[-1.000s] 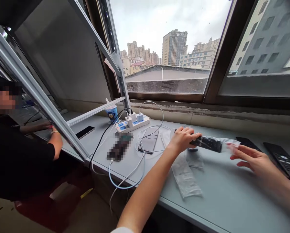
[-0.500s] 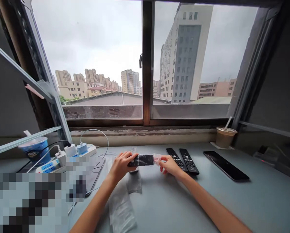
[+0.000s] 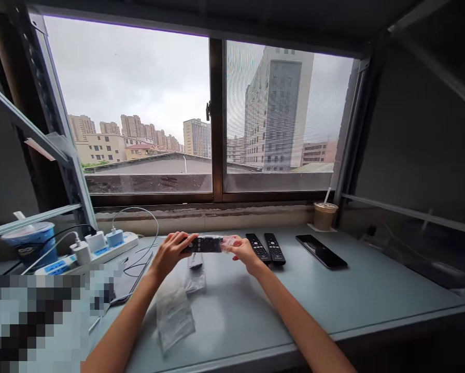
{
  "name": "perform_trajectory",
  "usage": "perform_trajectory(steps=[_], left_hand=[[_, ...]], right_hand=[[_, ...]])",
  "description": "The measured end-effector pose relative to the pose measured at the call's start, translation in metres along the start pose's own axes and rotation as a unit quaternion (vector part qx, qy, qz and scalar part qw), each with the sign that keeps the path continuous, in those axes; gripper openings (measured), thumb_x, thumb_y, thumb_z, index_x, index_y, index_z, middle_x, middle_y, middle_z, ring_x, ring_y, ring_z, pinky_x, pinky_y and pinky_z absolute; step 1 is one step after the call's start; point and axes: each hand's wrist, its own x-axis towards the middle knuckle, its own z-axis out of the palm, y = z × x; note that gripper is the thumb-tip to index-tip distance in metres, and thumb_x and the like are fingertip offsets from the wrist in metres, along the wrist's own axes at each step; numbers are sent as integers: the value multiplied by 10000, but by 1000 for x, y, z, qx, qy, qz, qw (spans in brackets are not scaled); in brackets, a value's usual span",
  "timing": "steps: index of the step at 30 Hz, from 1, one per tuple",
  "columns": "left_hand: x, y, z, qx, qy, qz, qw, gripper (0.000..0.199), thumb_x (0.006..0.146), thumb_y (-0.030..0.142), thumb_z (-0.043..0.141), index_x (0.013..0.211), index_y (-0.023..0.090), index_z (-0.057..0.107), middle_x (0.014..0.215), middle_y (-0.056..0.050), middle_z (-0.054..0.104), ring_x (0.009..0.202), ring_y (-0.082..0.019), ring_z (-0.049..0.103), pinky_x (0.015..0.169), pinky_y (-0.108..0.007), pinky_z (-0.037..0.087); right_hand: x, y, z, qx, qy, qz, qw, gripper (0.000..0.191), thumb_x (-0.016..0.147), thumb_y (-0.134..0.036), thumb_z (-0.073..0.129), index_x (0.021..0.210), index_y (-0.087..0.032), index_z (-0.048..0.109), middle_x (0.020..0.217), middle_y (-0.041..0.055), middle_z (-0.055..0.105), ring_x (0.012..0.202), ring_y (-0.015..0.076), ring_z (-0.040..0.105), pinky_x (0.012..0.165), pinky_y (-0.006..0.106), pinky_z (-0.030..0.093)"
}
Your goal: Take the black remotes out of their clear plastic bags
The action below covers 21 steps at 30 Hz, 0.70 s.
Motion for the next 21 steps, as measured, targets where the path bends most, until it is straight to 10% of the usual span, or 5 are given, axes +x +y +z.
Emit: perform_trajectory(steps=[10,15,21], left_hand=[[-5,-7,5,21,56,10,998,327,845,271,431,1147,252,556,917,-44,633,794,-214,577,772,-331,436],[-3,-15,11,-1,64,7,998,356,875,366,385,1156,243,565,873,-41,625,746,-201,576,737,-323,428],[-2,-19,19,-19,157,-144,977,445,908,404,259,978,181,637,752,-63,620,744,-212,571,714,-323,419]], right_hand=[[6,13,-21,67,124,-10,990,274,647,-404,664,810,-184,657,1221,63,507,783,144,562,396,174,335],[14,15,-18,145,150,-17,978,292,757,-432,558,903,-180,547,941,49,563,634,111,601,330,159,343],[14,12,-38,193,315,1,929,258,880,-423,335,996,-204,405,723,-34,502,372,82,523,308,200,392]])
